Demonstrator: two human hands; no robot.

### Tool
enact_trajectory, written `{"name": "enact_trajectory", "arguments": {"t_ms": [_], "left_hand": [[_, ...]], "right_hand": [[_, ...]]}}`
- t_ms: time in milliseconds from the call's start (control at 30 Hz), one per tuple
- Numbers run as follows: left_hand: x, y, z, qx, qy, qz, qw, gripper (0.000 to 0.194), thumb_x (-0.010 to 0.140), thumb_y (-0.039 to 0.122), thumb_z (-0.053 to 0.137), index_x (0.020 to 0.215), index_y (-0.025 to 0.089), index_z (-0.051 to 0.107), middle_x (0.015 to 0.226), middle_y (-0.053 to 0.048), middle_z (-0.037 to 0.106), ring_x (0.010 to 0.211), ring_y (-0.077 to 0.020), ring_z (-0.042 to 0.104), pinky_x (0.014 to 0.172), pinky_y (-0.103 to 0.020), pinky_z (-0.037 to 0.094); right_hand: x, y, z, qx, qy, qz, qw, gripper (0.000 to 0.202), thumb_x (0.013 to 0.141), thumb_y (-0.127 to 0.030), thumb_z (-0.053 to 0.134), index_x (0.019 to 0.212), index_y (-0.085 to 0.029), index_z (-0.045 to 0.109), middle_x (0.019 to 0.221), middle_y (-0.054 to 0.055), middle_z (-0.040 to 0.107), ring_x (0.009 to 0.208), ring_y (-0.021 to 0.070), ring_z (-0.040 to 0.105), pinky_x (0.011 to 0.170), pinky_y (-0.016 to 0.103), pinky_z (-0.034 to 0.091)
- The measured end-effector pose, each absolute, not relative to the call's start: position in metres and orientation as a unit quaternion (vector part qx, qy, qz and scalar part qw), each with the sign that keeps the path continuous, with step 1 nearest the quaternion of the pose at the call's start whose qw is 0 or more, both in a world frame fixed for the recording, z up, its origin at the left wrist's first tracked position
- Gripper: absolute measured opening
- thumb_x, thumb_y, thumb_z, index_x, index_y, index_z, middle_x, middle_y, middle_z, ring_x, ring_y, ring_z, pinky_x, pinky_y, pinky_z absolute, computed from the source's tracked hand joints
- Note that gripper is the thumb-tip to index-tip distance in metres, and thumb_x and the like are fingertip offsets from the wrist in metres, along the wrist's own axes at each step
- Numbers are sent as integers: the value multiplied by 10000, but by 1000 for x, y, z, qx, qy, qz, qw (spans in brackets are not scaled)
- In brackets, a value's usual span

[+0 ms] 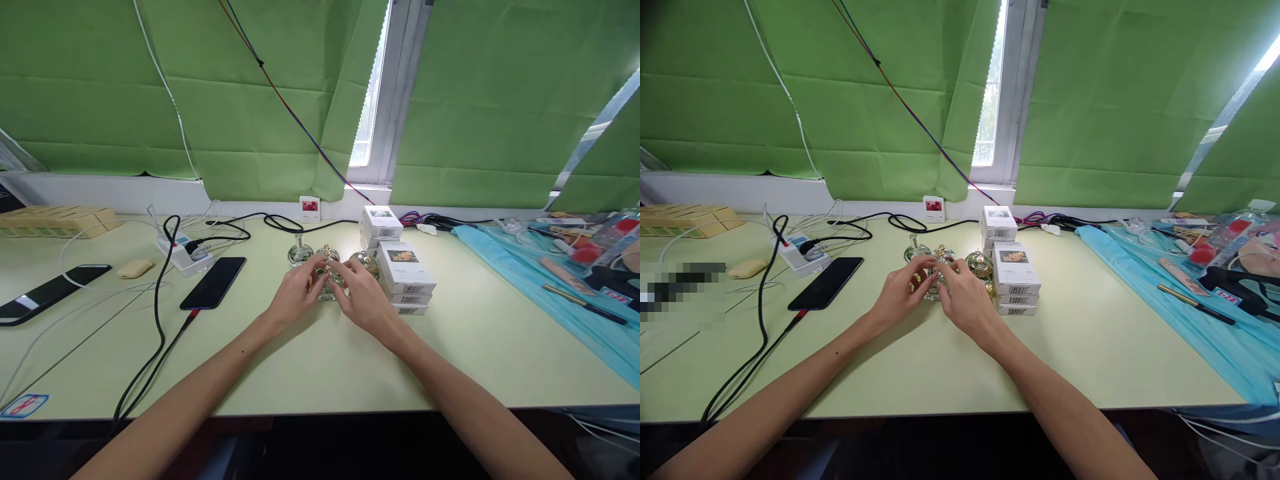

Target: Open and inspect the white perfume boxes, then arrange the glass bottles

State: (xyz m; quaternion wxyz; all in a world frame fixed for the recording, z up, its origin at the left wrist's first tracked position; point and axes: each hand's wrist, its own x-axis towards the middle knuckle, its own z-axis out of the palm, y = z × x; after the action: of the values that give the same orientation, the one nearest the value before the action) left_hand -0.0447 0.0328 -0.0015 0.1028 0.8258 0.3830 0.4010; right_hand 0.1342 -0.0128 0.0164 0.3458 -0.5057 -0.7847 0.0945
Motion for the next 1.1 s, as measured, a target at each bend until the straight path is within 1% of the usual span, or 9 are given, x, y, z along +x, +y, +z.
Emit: {"name": "enact_trajectory", "arguments": {"t_ms": [67,133,267,433,600,700,800,967,1100], "left_hand": [[-44,33,-1,822,383,408,108,291,987,299,516,1271,245,546,1056,-19,729,630,-89,589,597,-229,505],[-43,32,0,815,386,416,119,279,974,294,527,1245,233,547,1016,-16,738,604,-88,572,580,-229,503],[-42,31,2,804,389,428,140,263,952,305,544,1201,222,550,993,-20,743,602,-92,564,544,-219,497],[-44,35,0,811,397,414,118,291,907,273,586,1194,221,584,996,-17,737,592,-90,569,557,-225,494],[-43,35,1,814,408,395,119,195,906,303,599,1047,199,683,855,-3,736,492,-76,491,536,-236,450],[-41,33,3,813,413,389,131,204,929,322,567,986,197,717,750,16,709,497,-83,475,536,-235,422],[-40,32,5,811,415,389,138,240,943,348,547,970,198,732,700,24,687,506,-90,460,538,-240,408],[-40,32,5,805,415,397,148,282,949,380,529,964,188,735,720,10,699,522,-97,457,534,-243,401],[-39,32,3,801,416,402,156,273,942,378,539,949,187,734,734,9,701,530,-94,458,534,-241,395]], "right_hand": [[135,-12,16,-501,-787,102,345,375,990,-187,500,1353,-241,575,1155,84,571,753,141,606,756,312,518],[135,-12,15,-497,-789,106,344,356,989,-188,498,1325,-240,601,1144,81,574,729,135,590,752,313,516],[136,-10,13,-490,-795,100,344,347,990,-191,493,1309,-240,621,1132,77,581,695,125,554,735,307,510],[137,-10,12,-486,-799,82,344,351,1000,-195,473,1312,-265,619,1125,77,582,734,140,563,735,304,505],[137,-11,14,-486,-802,72,339,319,1014,-199,447,1269,-254,631,1116,79,579,795,159,590,763,307,509],[137,-12,15,-486,-803,69,338,322,1014,-190,440,1268,-250,629,1129,79,576,788,155,587,756,303,507],[137,-12,14,-484,-803,70,340,319,1012,-184,442,1262,-244,631,1134,81,578,801,157,593,761,306,507],[137,-12,14,-484,-802,66,342,317,1005,-183,458,1269,-238,625,1141,84,581,793,157,593,747,302,506],[135,-12,15,-491,-799,58,343,276,1004,-194,470,1221,-225,637,1129,85,588,796,162,604,728,298,500]]}}
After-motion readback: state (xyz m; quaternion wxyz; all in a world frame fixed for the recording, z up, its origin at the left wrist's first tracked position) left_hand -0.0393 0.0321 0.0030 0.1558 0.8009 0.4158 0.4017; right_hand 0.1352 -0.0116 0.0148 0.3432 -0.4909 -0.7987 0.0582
